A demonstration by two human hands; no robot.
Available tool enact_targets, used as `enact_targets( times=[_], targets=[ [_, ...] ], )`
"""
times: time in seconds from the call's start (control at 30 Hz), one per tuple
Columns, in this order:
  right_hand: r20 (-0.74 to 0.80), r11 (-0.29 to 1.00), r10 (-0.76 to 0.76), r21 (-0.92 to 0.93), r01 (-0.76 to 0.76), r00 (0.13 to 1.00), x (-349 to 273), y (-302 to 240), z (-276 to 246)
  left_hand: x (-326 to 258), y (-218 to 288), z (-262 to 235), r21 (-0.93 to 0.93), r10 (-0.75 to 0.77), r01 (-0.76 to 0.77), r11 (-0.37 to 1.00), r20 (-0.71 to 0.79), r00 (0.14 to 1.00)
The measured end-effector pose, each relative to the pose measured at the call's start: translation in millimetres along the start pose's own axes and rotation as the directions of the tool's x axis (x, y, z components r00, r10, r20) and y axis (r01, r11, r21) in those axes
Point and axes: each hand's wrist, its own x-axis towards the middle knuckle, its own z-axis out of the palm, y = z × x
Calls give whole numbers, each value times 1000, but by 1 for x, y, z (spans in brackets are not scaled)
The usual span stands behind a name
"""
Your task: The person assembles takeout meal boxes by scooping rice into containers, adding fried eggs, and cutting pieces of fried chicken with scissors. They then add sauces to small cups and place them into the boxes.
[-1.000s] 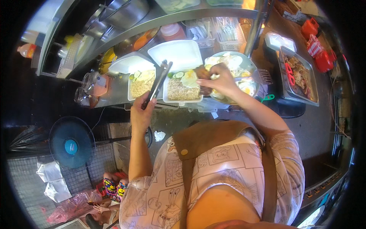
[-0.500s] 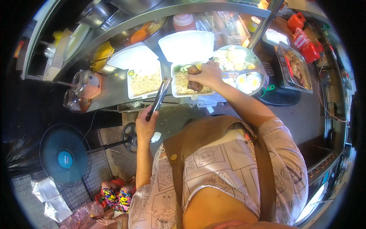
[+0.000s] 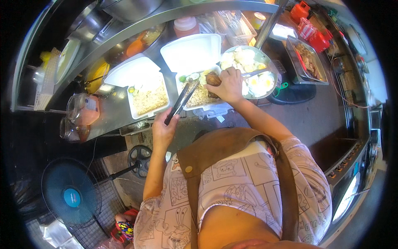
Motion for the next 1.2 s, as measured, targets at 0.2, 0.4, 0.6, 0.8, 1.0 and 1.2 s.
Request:
enact_targets(
  times=[0.2, 0.4, 0.6, 0.8, 1.0, 1.2],
  targets=[
    [33, 950, -296, 116, 291, 955, -1, -6, -17, 6, -10, -8, -93, -43, 43, 995, 1, 999],
    [210, 896, -440, 46, 441, 873, 2, -11, -19, 6, -11, -19, -89, -27, 22, 996, -58, 998],
    [251, 871, -478, 12, 491, 842, 15, -25, -36, 2, -14, -19, -134, -86, 80, 988, -40, 995],
    [139, 992, -115, 64, 107, 984, 6, -23, -27, 3, -12, -20, -103, -54, 48, 993, -49, 997],
    [49, 993, 92, -82, -87, 995, -2, -16, -12, 3, 4, 0, -45, 1, 2, 999, 56, 998],
    [85, 982, 85, -173, -69, 993, 2, -5, -4, 5, 24, 3, 56, 54, -59, 997, 83, 995]
  ],
)
